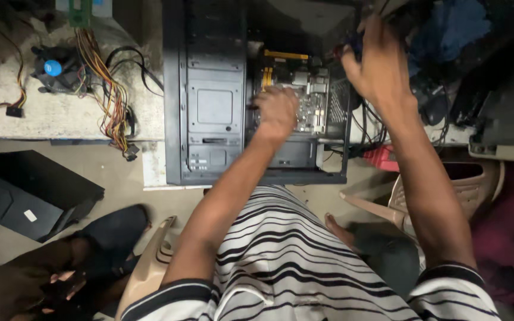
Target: The person removes a motherboard from a computer case using a screwdriver, then cleans the motherboard with a toothbrush. The person unscrews the motherboard, lifts it out, and brushes its surface.
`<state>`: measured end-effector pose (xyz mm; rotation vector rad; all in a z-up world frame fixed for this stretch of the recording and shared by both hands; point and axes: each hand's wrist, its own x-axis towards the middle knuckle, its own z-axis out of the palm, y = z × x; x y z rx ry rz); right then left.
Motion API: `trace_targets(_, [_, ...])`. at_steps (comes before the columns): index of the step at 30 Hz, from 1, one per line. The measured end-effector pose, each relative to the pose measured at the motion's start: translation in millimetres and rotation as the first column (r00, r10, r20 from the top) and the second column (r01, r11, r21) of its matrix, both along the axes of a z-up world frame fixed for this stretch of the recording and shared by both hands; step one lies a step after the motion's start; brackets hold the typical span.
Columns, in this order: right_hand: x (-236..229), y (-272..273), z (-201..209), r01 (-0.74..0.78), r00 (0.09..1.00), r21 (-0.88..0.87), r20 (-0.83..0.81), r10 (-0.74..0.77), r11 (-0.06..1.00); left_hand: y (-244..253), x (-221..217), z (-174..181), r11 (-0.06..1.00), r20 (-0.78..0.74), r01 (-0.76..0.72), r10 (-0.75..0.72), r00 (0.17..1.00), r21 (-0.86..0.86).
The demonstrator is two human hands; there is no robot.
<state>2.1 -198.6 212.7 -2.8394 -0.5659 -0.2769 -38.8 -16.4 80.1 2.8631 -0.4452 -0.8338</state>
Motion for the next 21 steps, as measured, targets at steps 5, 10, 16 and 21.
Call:
trace_targets(5, [9.8, 5.7, -0.6, -0.004, 0.996, -0.055, -0.085, -0.001, 0.998, -36.6, -7.1, 21.9, 0.926, 0.051, 0.046, -0.029, 0.998, -0.374])
trace_targets(10, [23.9, 11.1, 0.2, -0.022, 0.995, -0.063, -0.097, 0.016, 0.998, -59.2, 7.6, 18.0, 0.904, 0.051, 0.145, -0.137, 0.989, -0.402])
trace_targets(16, [37.4, 15.4, 6.9, -0.005, 0.975, -0.095, -0.222, -0.016, 0.995, -53.2, 6.8, 13.6, 0.895, -0.007, 0.199, -0.22, 0.975, -0.399])
trace_targets(21, [44.3, 16.0, 1.2, 0.008, 0.965, -0.058, -0.262, -0.023, 0.998, -55.9, 5.6, 12.7, 0.91, 0.058, 0.234, -0.229, 0.972, -0.341])
